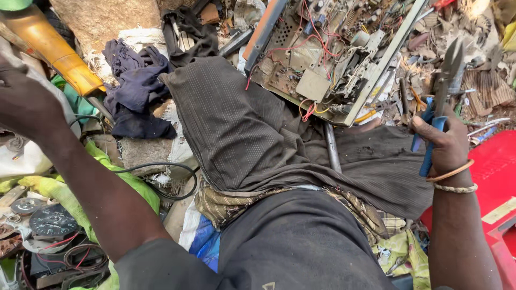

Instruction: The person sits on the ground and uses pliers and a screwdriver to strip wires and adjust components inside an open electronic device. They repeatedly cut and pull wires from the circuit board and transformer area.

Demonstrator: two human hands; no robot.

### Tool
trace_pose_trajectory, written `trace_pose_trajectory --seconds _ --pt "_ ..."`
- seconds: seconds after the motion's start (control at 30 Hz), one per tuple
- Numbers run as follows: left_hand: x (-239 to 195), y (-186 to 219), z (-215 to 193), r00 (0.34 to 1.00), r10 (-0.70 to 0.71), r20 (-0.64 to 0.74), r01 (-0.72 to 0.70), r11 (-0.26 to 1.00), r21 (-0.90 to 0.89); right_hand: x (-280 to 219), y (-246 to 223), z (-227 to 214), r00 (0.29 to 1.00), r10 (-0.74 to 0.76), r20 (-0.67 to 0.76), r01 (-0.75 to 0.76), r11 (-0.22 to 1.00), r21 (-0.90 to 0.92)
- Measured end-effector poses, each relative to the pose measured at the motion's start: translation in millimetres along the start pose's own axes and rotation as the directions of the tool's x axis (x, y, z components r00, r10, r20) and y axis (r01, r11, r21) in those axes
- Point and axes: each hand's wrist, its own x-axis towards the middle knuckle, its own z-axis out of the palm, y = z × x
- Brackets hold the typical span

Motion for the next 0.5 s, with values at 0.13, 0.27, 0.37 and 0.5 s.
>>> trace_pose_trajectory --seconds 0.13,0.27,0.37,0.5 --pt "21 5 26 0.992 -0.101 0.069 0.1 0.995 0.022 -27 11 -5 0.999 0.038 -0.007 -0.034 0.967 0.254" --pt "23 1 31 0.987 -0.13 0.097 0.124 0.99 0.06 -33 35 0 0.994 0.096 0.053 -0.109 0.853 0.51" --pt "20 -1 28 0.987 -0.124 0.102 0.116 0.99 0.078 -27 41 10 0.983 0.15 0.102 -0.181 0.808 0.56" --pt "23 -8 39 0.989 -0.076 0.129 0.07 0.996 0.055 -24 29 22 0.986 0.091 0.139 -0.157 0.781 0.605"
